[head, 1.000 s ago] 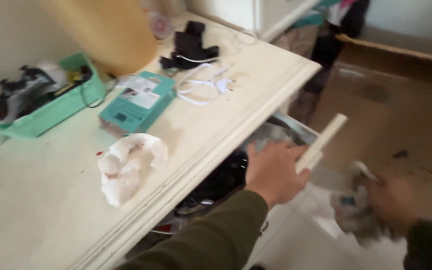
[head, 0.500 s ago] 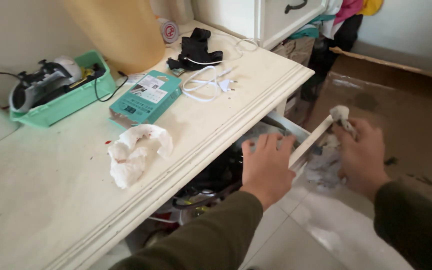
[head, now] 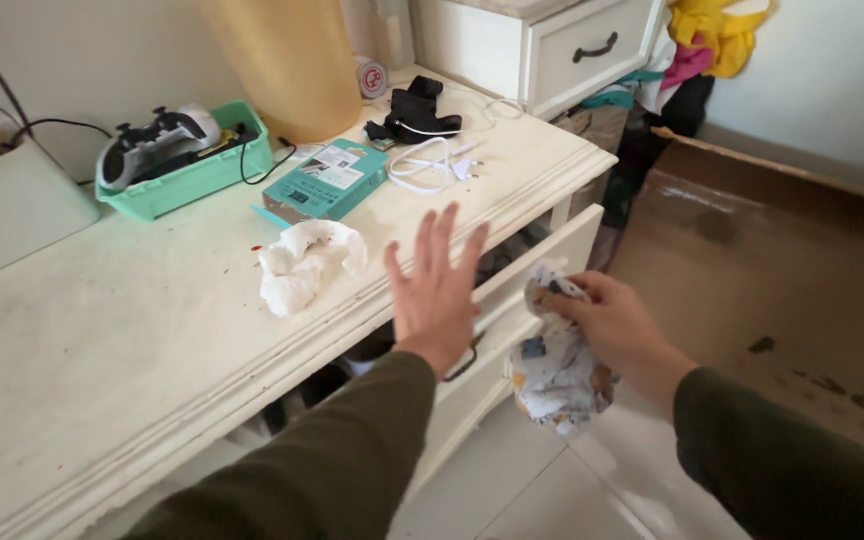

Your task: Cleaning and organizing various household items on top of a white dresser and in its drawers.

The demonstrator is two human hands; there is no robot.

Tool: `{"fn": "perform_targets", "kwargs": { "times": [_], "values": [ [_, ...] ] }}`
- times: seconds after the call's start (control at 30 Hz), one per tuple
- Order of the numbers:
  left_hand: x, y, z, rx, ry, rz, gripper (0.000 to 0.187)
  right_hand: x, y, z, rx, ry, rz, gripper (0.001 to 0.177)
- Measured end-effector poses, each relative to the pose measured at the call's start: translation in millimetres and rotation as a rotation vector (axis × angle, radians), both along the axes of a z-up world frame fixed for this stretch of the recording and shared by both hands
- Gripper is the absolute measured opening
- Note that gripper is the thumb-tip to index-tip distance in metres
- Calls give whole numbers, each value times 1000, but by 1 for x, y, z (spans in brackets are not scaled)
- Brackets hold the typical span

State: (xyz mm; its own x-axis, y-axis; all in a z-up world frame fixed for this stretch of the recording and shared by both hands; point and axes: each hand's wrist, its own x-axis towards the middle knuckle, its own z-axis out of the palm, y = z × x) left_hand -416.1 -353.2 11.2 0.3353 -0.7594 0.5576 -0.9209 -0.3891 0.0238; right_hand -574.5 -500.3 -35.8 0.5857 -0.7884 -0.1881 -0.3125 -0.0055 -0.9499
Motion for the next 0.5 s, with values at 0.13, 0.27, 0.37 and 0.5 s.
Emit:
{"fn": "perform_targets", "kwargs": {
  "times": [0.13, 0.27, 0.37, 0.5],
  "values": [
    [-3, 46, 11, 119, 156, 65, 86, -3, 16, 12, -49, 107, 70, 35],
    [-8, 87, -21, 193, 386, 15, 59, 2, 26, -8, -161, 148, 187, 45],
    [-8, 101, -43, 139, 399, 5, 68, 11, 35, -13, -221, 92, 301, 47],
    [4, 92, -42, 167, 507, 37, 73, 19, 70, 25, -247, 228, 316, 63]
  ]
}}
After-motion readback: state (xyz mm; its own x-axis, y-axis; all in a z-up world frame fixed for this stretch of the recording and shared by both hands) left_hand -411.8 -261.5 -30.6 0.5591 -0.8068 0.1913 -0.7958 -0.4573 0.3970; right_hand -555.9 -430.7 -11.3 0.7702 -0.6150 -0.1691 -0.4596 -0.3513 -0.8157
